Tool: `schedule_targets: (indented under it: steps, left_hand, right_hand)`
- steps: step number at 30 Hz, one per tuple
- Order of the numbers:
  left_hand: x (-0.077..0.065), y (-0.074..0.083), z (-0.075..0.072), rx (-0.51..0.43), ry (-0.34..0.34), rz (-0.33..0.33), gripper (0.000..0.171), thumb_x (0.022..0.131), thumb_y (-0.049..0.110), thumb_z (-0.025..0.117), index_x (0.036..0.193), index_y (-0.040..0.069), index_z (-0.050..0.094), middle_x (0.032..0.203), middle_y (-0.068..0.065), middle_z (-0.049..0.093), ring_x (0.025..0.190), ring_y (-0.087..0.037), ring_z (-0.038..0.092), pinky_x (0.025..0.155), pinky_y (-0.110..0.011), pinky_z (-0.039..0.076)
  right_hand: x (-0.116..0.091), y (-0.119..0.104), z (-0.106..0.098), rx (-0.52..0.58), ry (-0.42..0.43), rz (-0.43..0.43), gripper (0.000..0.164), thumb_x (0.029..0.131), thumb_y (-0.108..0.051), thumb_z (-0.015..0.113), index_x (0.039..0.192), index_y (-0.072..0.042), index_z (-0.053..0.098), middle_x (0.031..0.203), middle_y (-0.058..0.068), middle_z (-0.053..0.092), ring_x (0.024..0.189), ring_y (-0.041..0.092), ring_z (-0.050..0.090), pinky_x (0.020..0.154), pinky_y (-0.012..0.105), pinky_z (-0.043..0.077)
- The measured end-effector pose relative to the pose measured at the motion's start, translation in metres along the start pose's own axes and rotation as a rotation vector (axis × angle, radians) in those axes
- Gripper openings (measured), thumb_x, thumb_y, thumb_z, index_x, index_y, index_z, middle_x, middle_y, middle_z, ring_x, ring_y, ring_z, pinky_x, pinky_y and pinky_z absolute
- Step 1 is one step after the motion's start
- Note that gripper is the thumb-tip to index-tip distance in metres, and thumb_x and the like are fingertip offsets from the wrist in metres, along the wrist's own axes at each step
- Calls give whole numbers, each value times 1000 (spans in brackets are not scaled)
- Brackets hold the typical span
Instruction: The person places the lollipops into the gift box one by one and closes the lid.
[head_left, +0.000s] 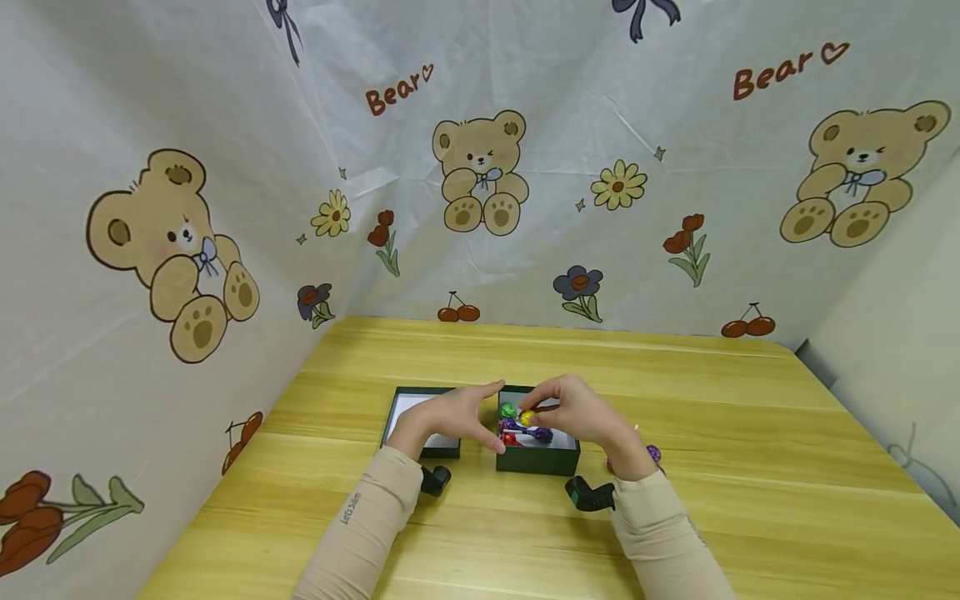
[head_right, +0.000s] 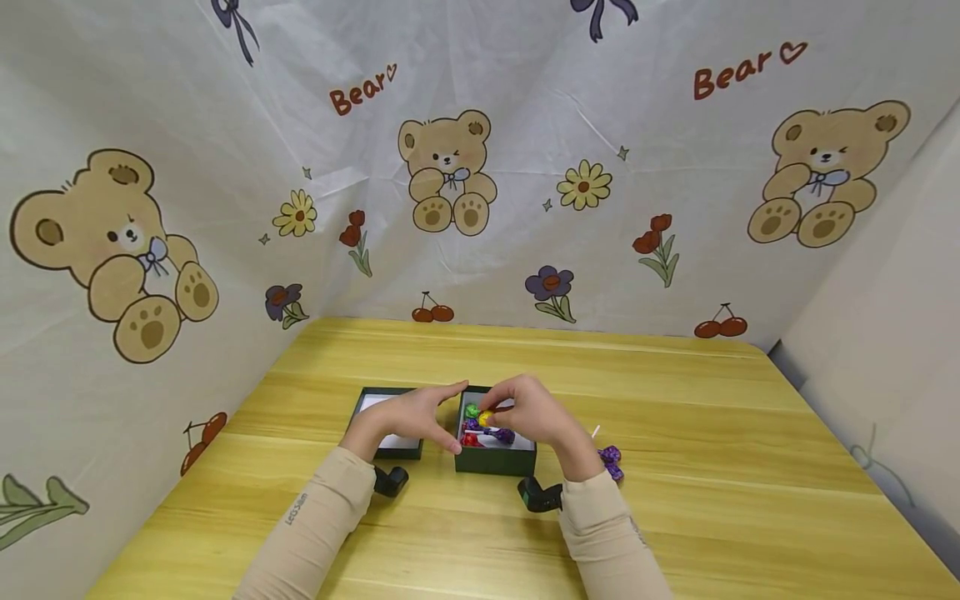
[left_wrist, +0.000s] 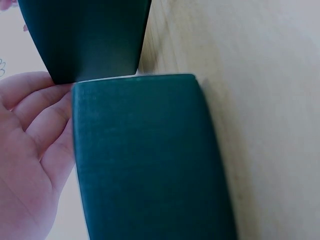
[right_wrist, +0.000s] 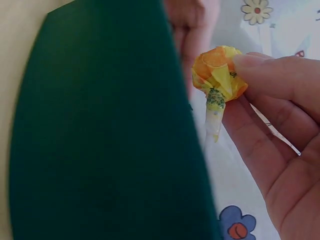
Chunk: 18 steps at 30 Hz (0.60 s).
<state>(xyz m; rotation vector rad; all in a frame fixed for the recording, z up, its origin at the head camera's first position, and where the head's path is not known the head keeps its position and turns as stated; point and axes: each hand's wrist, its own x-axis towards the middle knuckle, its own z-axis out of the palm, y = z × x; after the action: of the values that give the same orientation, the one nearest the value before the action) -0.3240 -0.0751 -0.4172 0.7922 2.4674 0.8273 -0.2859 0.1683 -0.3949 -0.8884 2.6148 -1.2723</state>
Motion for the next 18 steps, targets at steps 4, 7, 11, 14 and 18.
schedule_targets:
  steps: [4,7,11,14,18]
  left_hand:
    - [0,0,0,5,0,3,113,76,48,85,162,20,18,166,-5,26,150,-29,31,117,-52,36]
    - [0,1,0,11,-2,3,113,76,48,85,162,20,18,166,-5,27,150,-28,32,117,-51,37]
    - [0,1,0,12,-1,5,113,76,48,85,162,21,18,166,-4,27,150,-28,32,117,-51,37]
    - [1,0,0,10,0,10,112,77,48,85,162,21,18,166,-5,27,150,-28,32,116,-51,38]
    - [1,-1,1,3,-4,7,112,77,47,85,162,22,18,166,-5,26,150,-28,32,116,-51,39]
  right_hand:
    - [2,6,3,6,-26,-7,17,89,5,69,106,4,75,102,14,75,91,25,69,73,24,57]
    - [3,9,5,25,-35,-6,17,89,5,69,105,5,75,101,15,75,89,22,69,72,23,57]
    - [4,11,7,43,-42,-9,16,89,5,69,104,6,75,99,16,75,87,21,70,71,22,57]
    - [5,12,9,36,-49,-9,15,89,6,68,102,6,75,97,15,76,85,22,69,70,22,56]
    - [7,15,13,15,-65,-10,13,89,5,69,100,5,76,95,13,76,84,22,69,70,21,56]
